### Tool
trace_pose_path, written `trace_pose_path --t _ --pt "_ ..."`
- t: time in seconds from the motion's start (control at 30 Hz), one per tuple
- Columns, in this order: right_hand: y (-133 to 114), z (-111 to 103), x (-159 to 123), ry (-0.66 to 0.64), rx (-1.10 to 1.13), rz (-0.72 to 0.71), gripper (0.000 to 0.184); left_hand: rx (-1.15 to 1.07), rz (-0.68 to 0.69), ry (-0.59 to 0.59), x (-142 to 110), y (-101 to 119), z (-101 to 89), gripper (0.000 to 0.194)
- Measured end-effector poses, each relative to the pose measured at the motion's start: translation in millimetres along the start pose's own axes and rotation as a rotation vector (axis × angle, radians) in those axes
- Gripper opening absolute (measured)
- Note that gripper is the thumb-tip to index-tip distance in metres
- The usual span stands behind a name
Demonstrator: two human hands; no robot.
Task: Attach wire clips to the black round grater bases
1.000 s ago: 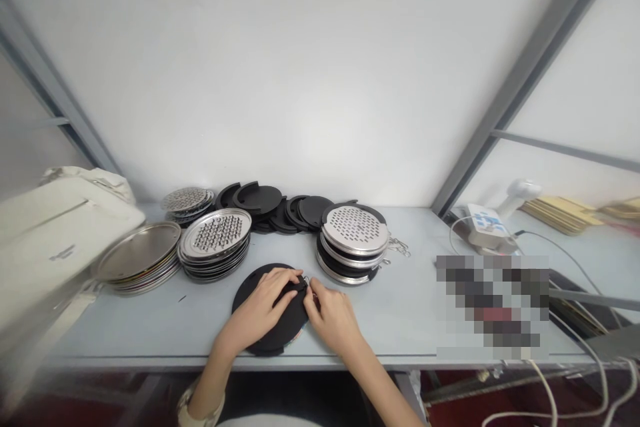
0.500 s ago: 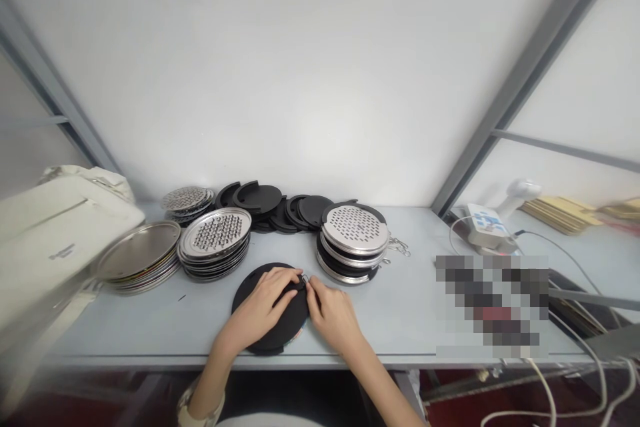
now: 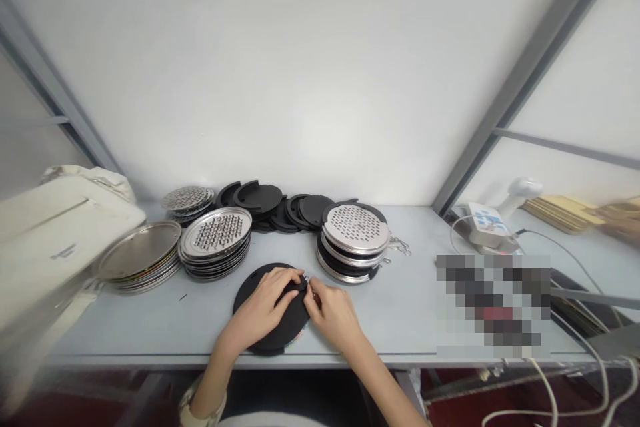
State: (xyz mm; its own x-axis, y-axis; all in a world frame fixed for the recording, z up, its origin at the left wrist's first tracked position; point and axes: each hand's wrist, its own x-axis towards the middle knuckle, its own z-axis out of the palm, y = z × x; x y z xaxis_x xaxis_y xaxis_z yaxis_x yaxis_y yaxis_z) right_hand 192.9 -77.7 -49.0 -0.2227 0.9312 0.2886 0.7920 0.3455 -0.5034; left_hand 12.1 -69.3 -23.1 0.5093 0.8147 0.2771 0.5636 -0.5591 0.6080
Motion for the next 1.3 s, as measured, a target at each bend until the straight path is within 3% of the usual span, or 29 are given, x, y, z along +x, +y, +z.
trace_pose_path --t 1.3 --pt "4.2 2.3 -1.7 0.015 -0.032 -0.037 0.022 -0.014 0.008 -0.019 0.9 1.4 -2.4 0.02"
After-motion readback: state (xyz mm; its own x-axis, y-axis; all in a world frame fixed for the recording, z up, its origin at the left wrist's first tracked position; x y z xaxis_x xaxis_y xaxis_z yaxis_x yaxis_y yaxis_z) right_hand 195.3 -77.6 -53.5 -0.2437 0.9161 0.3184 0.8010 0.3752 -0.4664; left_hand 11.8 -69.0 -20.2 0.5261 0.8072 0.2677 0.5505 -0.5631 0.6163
